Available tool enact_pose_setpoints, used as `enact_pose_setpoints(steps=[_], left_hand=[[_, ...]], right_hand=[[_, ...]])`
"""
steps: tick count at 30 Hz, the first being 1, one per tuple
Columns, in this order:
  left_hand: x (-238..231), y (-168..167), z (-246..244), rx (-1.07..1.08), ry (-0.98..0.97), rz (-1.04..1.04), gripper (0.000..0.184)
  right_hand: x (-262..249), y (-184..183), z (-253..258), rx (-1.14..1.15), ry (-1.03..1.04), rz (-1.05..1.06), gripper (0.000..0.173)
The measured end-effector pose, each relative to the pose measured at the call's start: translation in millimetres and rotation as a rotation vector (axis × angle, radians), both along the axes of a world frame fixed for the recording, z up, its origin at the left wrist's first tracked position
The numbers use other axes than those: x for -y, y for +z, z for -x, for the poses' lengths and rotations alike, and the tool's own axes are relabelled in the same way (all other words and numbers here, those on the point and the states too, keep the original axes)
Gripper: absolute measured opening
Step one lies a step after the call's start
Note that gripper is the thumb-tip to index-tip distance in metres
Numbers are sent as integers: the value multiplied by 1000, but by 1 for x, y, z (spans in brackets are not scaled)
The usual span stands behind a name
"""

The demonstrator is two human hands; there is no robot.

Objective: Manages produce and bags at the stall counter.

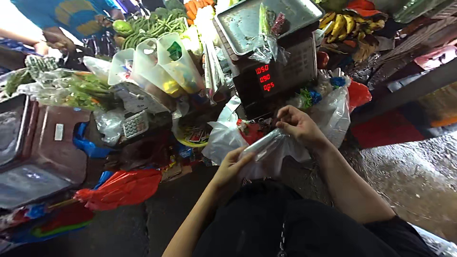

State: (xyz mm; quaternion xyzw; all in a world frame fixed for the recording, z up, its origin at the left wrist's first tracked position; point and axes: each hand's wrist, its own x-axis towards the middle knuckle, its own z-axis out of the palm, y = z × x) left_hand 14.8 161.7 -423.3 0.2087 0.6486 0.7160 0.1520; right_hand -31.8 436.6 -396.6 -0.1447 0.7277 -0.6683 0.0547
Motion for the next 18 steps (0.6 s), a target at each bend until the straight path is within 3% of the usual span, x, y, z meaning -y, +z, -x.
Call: enact_pose_setpoints(steps=[3, 5, 7, 11, 16, 18], left_hand=[[34, 7, -16, 203, 247, -215, 26], [45, 8, -23, 304, 434, -331, 27], [51, 7, -28, 361, 597, -366, 29], [64, -5, -34, 353, 821, -327, 7], [70, -8, -45, 335, 802, -306, 39], [66, -6, -45, 363, 811, -316, 35]], right_hand=[[35, -5, 32, 14, -5, -66, 38], [55, -8, 46, 29, -193, -193, 65], [66, -10, 58, 128, -332, -240, 77], [74, -16, 65, 162, -354, -221, 77], [77, -18, 63, 146, -380, -193, 72], [79, -19, 63, 139, -379, -175, 73]])
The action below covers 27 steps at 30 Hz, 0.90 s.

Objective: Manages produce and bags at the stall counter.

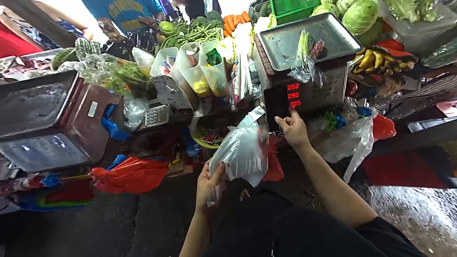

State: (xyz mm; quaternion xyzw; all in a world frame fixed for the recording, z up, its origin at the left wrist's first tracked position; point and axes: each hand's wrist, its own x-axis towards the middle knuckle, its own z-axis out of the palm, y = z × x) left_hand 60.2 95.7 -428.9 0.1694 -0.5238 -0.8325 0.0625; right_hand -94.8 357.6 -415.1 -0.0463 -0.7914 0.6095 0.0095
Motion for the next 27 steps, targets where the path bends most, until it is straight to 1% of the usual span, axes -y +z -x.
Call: enact_pose_setpoints(steps=[2, 3, 5, 7, 8, 9, 11, 12, 13, 14, 16, 17, 19, 20, 22, 24, 25, 26, 27], left_hand=[[-5, 2, 2, 35, 29, -15, 23], [-7, 4, 3, 52, 44, -29, 21], [-13, 9, 5, 97, 60, -51, 23], [-15, 13, 6, 164, 22, -65, 30], [-17, 16, 6, 201, -20, -58, 32], [-18, 20, 4, 229, -78, -55, 34], [-21, 30, -1, 246, -219, -65, 39], [-21, 35, -3, 232, -273, -82, 42], [-20, 37, -5, 209, -306, -77, 45], [-18, 39, -6, 186, -313, -59, 49], [-10, 39, -4, 153, -264, -94, 56], [-5, 39, -4, 141, -236, -169, 57], [4, 34, -5, 90, -247, -326, 55], [6, 32, -7, 97, -267, -340, 54], [1, 27, -9, 190, -307, -205, 53], [-8, 22, -6, 269, -270, -113, 29], [-9, 19, -4, 281, -254, -83, 23], [-9, 15, -4, 265, -235, -67, 21], [-7, 12, -5, 227, -217, -47, 20]], right_hand=[[-1, -2, 1, -2, 3, 34, 73], [-1, -3, 2, -9, -3, 41, 72], [0, -2, -1, -50, -36, -1, 72], [7, 3, -14, -182, -1, -103, 78], [13, 4, -23, -264, 72, -133, 81], [20, 5, -35, -310, 192, -148, 83], [36, 5, -56, -338, 515, -189, 80], [44, 5, -64, -337, 650, -219, 77], [50, 2, -69, -342, 737, -204, 70], [54, -1, -71, -338, 795, -145, 60], [55, -3, -69, -309, 813, -11, 46], [53, -2, -68, -310, 799, -1, 43], [47, 0, -64, -375, 794, -98, 40], [46, 0, -64, -423, 820, -171, 40], [43, -1, -65, -514, 924, -300, 42], [40, 0, -68, -520, 995, -378, 45], [36, 0, -69, -506, 957, -397, 46], [30, -2, -69, -487, 854, -413, 46], [22, -9, -66, -488, 702, -433, 44]])
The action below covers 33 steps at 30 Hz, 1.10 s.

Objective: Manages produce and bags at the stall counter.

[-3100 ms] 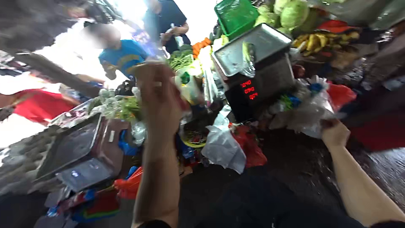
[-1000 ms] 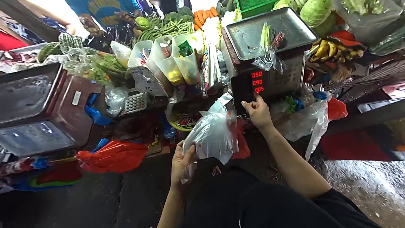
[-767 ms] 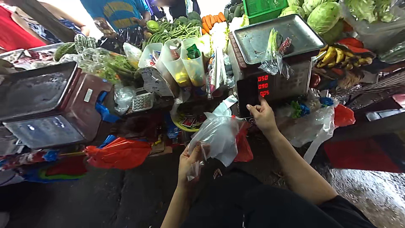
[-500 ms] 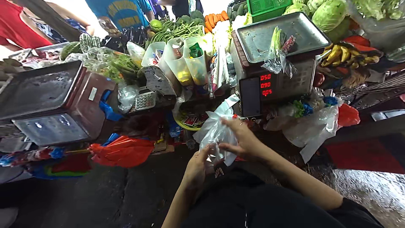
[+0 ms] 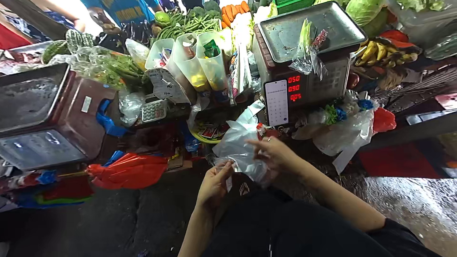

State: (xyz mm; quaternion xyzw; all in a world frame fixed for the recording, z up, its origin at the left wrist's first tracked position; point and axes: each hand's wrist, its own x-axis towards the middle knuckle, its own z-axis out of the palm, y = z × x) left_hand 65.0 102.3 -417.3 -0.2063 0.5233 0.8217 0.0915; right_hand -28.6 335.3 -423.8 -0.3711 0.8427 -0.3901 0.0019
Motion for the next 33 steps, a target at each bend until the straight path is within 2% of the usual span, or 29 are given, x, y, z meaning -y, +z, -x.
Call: enact_pose_setpoints(steps=[3, 4, 6, 9, 12, 15, 20, 25, 33], left_hand=[[12, -8, -6, -137, 38, 126, 17], [16, -9, -8, -168, 59, 155, 16], [23, -8, -9, -231, 83, 189, 19], [25, -4, -4, -280, 100, 256, 28], [17, 1, 4, -202, 157, 302, 30], [10, -1, 10, -143, 192, 286, 33], [8, -7, 11, -106, 128, 278, 32], [11, -10, 12, -81, 74, 267, 23], [1, -7, 19, -78, -3, -35, 49]], right_hand=[[-32, -23, 11, -164, -475, -4, 35], [-42, -29, 14, -219, -582, -38, 35], [-55, -39, 17, -294, -671, -92, 34], [-58, -42, 21, -319, -678, -144, 35], [-56, -44, 27, -306, -707, -205, 35], [-48, -35, 28, -319, -677, -158, 34], [-30, -31, 36, -280, -552, -196, 35], [-32, -37, 33, -318, -579, -174, 35], [-46, -34, 34, -253, -730, -142, 37]])
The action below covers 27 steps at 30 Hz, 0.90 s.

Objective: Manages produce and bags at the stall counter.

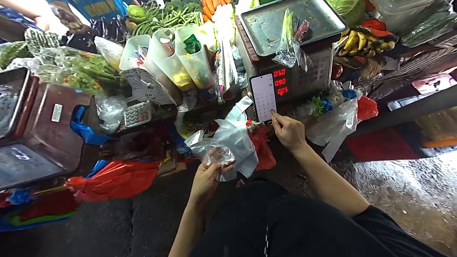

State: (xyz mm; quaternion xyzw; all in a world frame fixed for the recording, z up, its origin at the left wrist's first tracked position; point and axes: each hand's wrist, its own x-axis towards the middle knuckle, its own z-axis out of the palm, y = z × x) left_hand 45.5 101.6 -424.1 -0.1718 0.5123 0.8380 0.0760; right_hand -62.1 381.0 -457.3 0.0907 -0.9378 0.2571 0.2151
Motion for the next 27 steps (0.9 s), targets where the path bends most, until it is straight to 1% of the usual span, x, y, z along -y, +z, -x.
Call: enact_pose_setpoints(steps=[2, 3, 5, 6, 7, 8, 9, 10, 12, 15, 16, 17, 18, 19, 20, 22, 23, 24, 25, 26, 27], left_hand=[[-6, 1, 4, -27, -67, -66, 54], [-11, 3, 5, -35, -107, -92, 57], [-23, 7, 7, -64, -215, -138, 60], [-27, 8, 8, -99, -298, -165, 59], [-31, 9, 9, -132, -353, -175, 57], [-34, 13, 10, -143, -373, -158, 54], [-36, 20, 12, -122, -334, -129, 47], [-37, 25, 15, -97, -273, -108, 41], [-34, 29, 22, -70, -179, -51, 36], [-28, 29, 25, -78, -136, 18, 20], [-27, 27, 25, -92, -117, -12, 17], [-25, 24, 23, -122, -101, -87, 16], [-22, 19, 20, -171, -87, -204, 16], [-19, 15, 18, -231, -71, -323, 17], [-17, 13, 16, -288, -51, -412, 18], [-10, 13, 13, -406, -42, -488, 20], [-4, 12, 13, -504, -83, -471, 22], [3, 9, 14, -603, -131, -410, 25], [11, 6, 15, -673, -140, -275, 22], [18, 6, 17, -698, -105, -45, 13], [26, 3, 18, -679, -66, 276, 12]], right_hand=[[11, 12, -8, 54, 75, 95, 39], [20, 22, -16, 161, 156, 180, 44], [44, 32, -31, 414, 356, 319, 62], [55, 32, -36, 484, 433, 324, 70], [64, 30, -40, 501, 479, 319, 69], [70, 27, -42, 477, 493, 328, 57], [73, 25, -42, 440, 491, 345, 47], [73, 26, -42, 406, 489, 353, 44], [71, 31, -41, 325, 506, 357, 44], [66, 32, -40, 277, 544, 341, 46], [65, 31, -39, 277, 538, 354, 46], [64, 29, -39, 288, 518, 394, 47], [64, 27, -39, 312, 478, 474, 46], [65, 27, -38, 357, 417, 599, 44], [66, 30, -35, 426, 346, 770, 42], [68, 44, -28, 645, 144, 1233, 44], [67, 54, -23, 752, 59, 1433, 43], [64, 62, -19, 823, 37, 1534, 43], [59, 71, -16, 846, 100, 1517, 42], [52, 81, -13, 817, 249, 1393, 39], [42, 93, -9, 739, 447, 1197, 33]])
